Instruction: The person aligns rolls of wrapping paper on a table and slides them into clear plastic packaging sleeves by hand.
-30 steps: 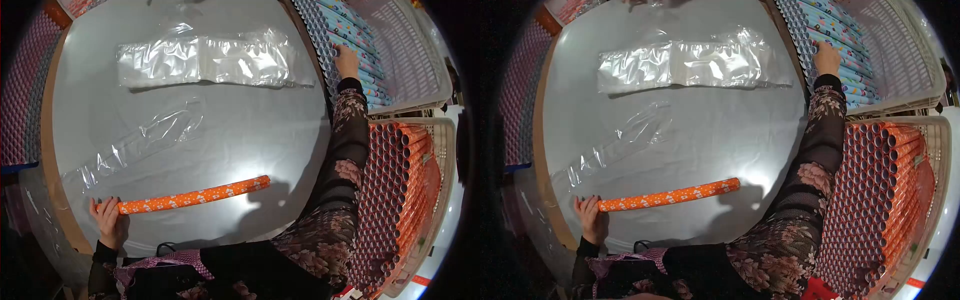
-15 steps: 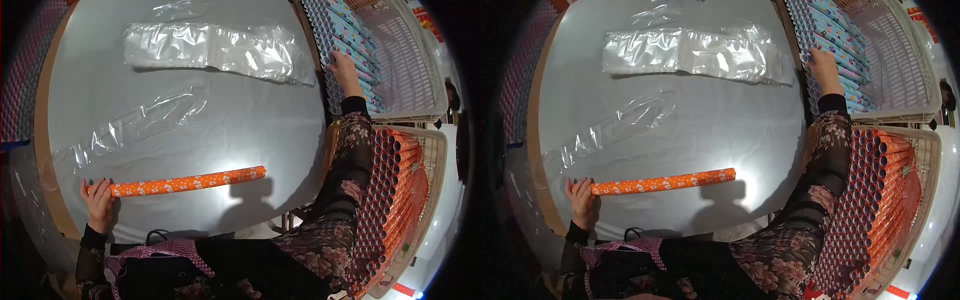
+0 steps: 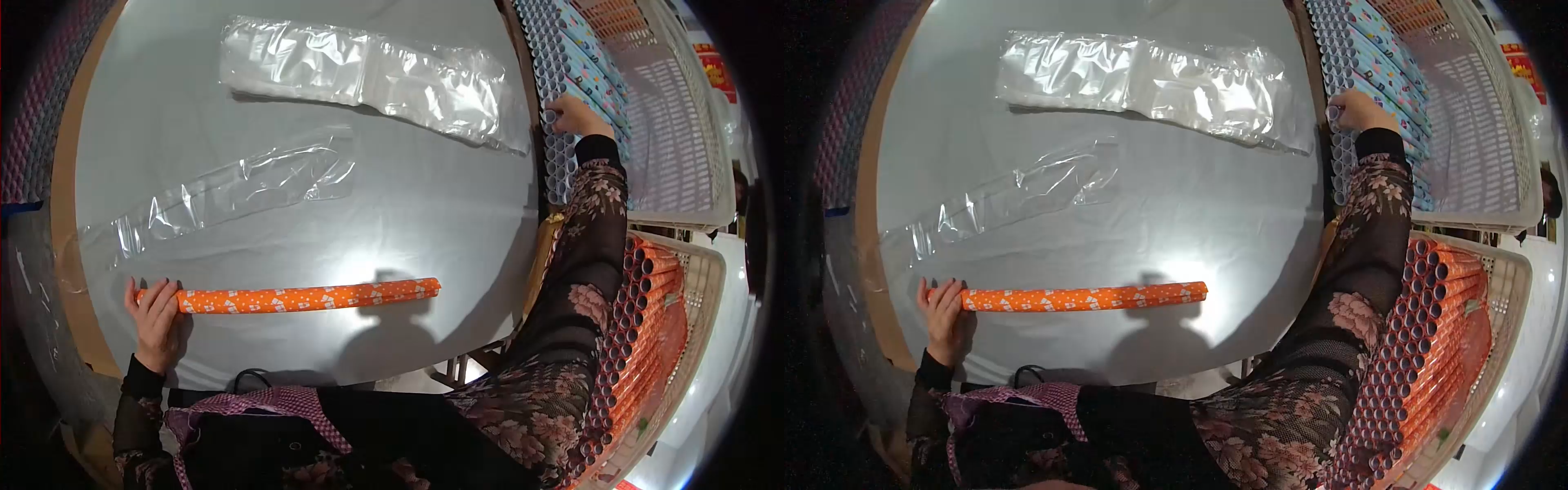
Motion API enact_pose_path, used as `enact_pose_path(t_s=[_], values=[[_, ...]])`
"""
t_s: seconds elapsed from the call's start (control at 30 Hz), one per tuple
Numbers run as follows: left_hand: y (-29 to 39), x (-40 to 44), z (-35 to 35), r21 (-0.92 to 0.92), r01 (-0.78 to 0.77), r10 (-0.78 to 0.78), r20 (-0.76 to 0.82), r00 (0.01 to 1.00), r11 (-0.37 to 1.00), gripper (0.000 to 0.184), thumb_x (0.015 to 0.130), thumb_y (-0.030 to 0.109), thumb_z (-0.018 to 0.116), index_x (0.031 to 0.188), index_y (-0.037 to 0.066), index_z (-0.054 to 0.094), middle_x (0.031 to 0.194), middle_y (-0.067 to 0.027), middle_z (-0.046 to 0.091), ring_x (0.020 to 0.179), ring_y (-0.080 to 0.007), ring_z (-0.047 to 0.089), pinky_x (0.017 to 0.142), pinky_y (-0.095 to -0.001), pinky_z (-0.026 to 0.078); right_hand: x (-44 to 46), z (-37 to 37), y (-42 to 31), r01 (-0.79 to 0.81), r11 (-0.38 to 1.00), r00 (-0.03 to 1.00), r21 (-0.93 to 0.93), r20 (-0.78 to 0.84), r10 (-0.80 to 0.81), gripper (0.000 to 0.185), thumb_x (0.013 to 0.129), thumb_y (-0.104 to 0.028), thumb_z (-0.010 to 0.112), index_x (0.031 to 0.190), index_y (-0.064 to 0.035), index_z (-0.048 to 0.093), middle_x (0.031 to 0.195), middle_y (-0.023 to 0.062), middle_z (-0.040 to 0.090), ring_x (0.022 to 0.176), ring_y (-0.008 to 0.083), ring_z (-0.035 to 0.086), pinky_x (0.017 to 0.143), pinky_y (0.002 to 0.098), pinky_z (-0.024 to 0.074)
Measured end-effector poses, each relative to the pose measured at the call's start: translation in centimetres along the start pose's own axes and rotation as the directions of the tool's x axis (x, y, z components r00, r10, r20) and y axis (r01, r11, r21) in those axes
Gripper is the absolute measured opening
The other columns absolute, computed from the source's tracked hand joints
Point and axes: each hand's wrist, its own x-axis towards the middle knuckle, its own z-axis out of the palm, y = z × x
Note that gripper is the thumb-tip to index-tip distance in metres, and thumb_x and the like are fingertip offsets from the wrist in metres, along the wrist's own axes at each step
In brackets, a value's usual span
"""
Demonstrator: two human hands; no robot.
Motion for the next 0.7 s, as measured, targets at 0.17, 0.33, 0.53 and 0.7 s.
enact_pose_path(t_s=[0.17, 0.33, 0.53, 0.7], values=[[-0.1, -0.3, 0.1, -0.017, 0.008, -0.008, -0.002, 1.0, 1.0, 0.036, 0.087, 0.005, 0.065, 0.122, 0.006, 0.057, 0.122, -0.0133, 0.065, 0.117, -0.0329, 0.059, 0.111, -0.0641, 0.026, -0.6, 0.8, -1.1, -0.019, 0.993, 0.978, 0.12, -0.202, 0.043, 0.038, 0.064, -0.006, 0.078, 0.102, -0.0035, 0.071, 0.098, 0.0131, 0.065, 0.093, 0.0307, 0.064, 0.08, 0.0408, 0.0501], [-0.1, 0.0, 0.4, -0.033, -0.013, 0.011, -0.071, 0.997, 0.999, 0.028, 0.083, 0.004, 0.066, 0.11, 0.002, 0.063, 0.123, -0.0108, 0.065, 0.117, -0.0307, 0.058, 0.112, -0.0599, 0.026, -1.6, 0.3, -6.2, 0.332, 0.934, 0.743, -0.131, -0.573, -0.345, 0.033, 0.07, -0.016, 0.079, 0.1, -0.0059, 0.069, 0.102, 0.0102, 0.067, 0.096, 0.0334, 0.061, 0.082, 0.042, 0.0481], [-0.1, 0.5, 0.7, -0.016, -0.019, 0.016, -0.179, 0.984, 1.0, 0.028, 0.081, 0.008, 0.068, 0.108, 0.006, 0.064, 0.121, -0.0066, 0.065, 0.114, -0.0256, 0.058, 0.109, -0.0538, 0.03, -8.3, -4.9, -23.7, 0.519, 0.835, 0.8, 0.184, -0.449, -0.398, 0.035, 0.077, -0.01, 0.075, 0.11, -0.0052, 0.062, 0.094, 0.0137, 0.068, 0.09, 0.0338, 0.066, 0.077, 0.04, 0.0502], [0.5, 0.9, 1.2, -0.077, -0.042, 0.023, -0.234, 0.972, 0.996, 0.027, 0.08, 0.014, 0.068, 0.106, 0.008, 0.063, 0.114, -0.0028, 0.065, 0.105, -0.022, 0.059, 0.101, -0.0487, 0.038, -13.7, -4.5, -38.1, 0.769, 0.633, 0.518, -0.084, -0.499, -0.695, 0.032, 0.078, 0.0, 0.069, 0.109, -0.0054, 0.061, 0.091, 0.0127, 0.069, 0.082, 0.0325, 0.067, 0.072, 0.0377, 0.0532]])
